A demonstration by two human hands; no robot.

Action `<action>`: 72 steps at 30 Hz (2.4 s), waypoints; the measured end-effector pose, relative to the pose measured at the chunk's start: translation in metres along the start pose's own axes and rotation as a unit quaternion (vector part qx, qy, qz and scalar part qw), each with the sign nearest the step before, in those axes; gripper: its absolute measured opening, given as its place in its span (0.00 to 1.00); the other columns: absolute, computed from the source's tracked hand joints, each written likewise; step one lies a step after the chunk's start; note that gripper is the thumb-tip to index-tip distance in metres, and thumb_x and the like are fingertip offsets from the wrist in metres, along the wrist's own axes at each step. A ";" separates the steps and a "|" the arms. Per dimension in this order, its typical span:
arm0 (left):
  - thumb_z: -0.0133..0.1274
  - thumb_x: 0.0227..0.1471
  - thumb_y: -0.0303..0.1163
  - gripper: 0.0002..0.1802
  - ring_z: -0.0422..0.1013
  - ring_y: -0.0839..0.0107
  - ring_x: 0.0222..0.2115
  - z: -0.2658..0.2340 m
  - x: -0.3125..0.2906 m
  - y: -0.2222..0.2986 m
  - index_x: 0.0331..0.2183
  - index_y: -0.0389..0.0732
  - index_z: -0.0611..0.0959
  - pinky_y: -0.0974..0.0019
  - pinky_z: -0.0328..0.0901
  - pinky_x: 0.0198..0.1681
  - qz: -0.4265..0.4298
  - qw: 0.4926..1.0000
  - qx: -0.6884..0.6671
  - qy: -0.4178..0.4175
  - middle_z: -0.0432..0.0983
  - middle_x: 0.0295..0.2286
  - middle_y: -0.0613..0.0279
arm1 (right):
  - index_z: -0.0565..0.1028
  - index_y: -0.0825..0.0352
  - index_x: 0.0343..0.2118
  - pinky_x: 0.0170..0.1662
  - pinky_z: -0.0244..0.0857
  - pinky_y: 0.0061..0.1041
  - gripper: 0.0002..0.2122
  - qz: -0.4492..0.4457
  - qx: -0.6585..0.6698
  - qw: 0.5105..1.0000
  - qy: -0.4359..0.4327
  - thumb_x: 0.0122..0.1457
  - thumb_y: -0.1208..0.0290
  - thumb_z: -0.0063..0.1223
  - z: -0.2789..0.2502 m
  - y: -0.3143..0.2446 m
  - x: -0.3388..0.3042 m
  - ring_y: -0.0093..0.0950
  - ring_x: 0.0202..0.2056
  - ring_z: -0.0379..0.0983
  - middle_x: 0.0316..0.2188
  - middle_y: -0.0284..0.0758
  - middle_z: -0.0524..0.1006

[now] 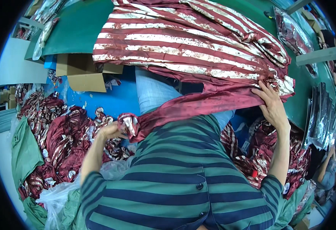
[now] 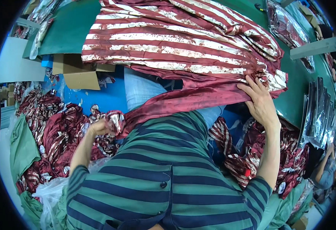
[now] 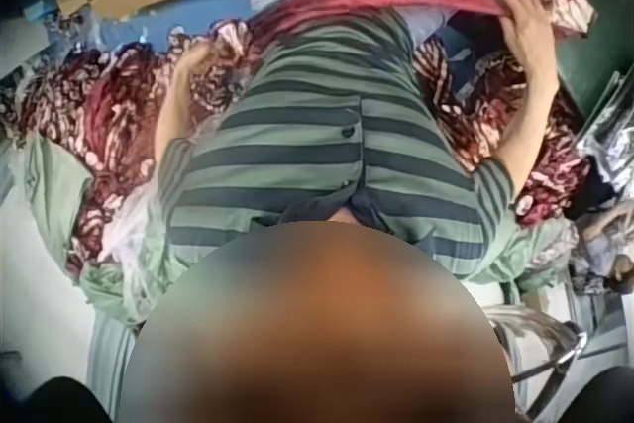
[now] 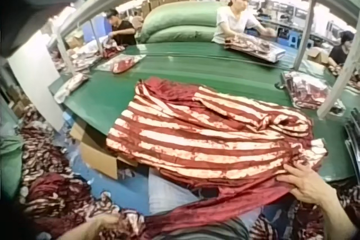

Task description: Folding clothing items and inserting them into plastic shipping bags at a packaging station.

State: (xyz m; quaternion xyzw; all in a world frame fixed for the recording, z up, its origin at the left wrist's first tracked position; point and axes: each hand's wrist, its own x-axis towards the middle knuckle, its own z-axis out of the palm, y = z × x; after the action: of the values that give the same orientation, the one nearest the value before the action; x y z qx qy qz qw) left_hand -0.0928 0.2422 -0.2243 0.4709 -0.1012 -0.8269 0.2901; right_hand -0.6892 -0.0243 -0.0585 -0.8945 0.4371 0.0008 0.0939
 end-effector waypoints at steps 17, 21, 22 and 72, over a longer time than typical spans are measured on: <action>0.59 0.57 0.32 0.17 0.75 0.67 0.45 0.034 -0.010 0.046 0.48 0.40 0.82 0.59 0.71 0.46 0.193 0.931 0.224 0.213 0.77 0.50 0.53 | 0.76 0.66 0.52 0.59 0.60 0.29 0.22 -0.028 0.119 0.989 0.086 0.53 0.85 0.47 -0.014 -0.003 -0.004 0.34 0.56 0.70 0.55 0.36 0.75; 0.56 0.56 0.25 0.10 0.71 0.57 0.52 0.006 -0.049 0.086 0.42 0.44 0.84 0.55 0.70 0.52 0.436 0.898 0.032 0.046 0.70 0.57 0.52 | 0.78 0.69 0.48 0.56 0.62 0.23 0.17 0.134 0.248 0.944 0.173 0.58 0.85 0.44 -0.013 0.005 0.000 0.31 0.48 0.73 0.47 0.36 0.78; 0.55 0.57 0.26 0.06 0.70 0.54 0.54 -0.005 -0.059 0.098 0.37 0.45 0.83 0.50 0.68 0.54 0.467 0.883 0.036 0.035 0.69 0.59 0.53 | 0.78 0.69 0.48 0.56 0.62 0.23 0.17 0.130 0.250 0.942 0.179 0.58 0.85 0.44 -0.012 0.008 0.002 0.31 0.48 0.73 0.47 0.36 0.78; 0.60 0.53 0.33 0.12 0.74 0.57 0.36 0.269 0.097 0.196 0.38 0.37 0.83 0.62 0.70 0.40 0.468 0.563 0.675 0.087 0.80 0.36 0.54 | 0.77 0.71 0.43 0.42 0.67 0.28 0.12 0.073 0.015 0.984 0.163 0.63 0.66 0.54 -0.005 0.019 0.107 0.35 0.38 0.74 0.38 0.38 0.78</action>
State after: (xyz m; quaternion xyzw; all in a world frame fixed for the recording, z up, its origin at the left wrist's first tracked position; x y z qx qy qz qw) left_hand -0.2802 -0.0005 -0.0638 0.4856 -0.8108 -0.2205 0.2413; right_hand -0.6384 -0.1200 -0.0658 -0.8467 0.5111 -0.1441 0.0343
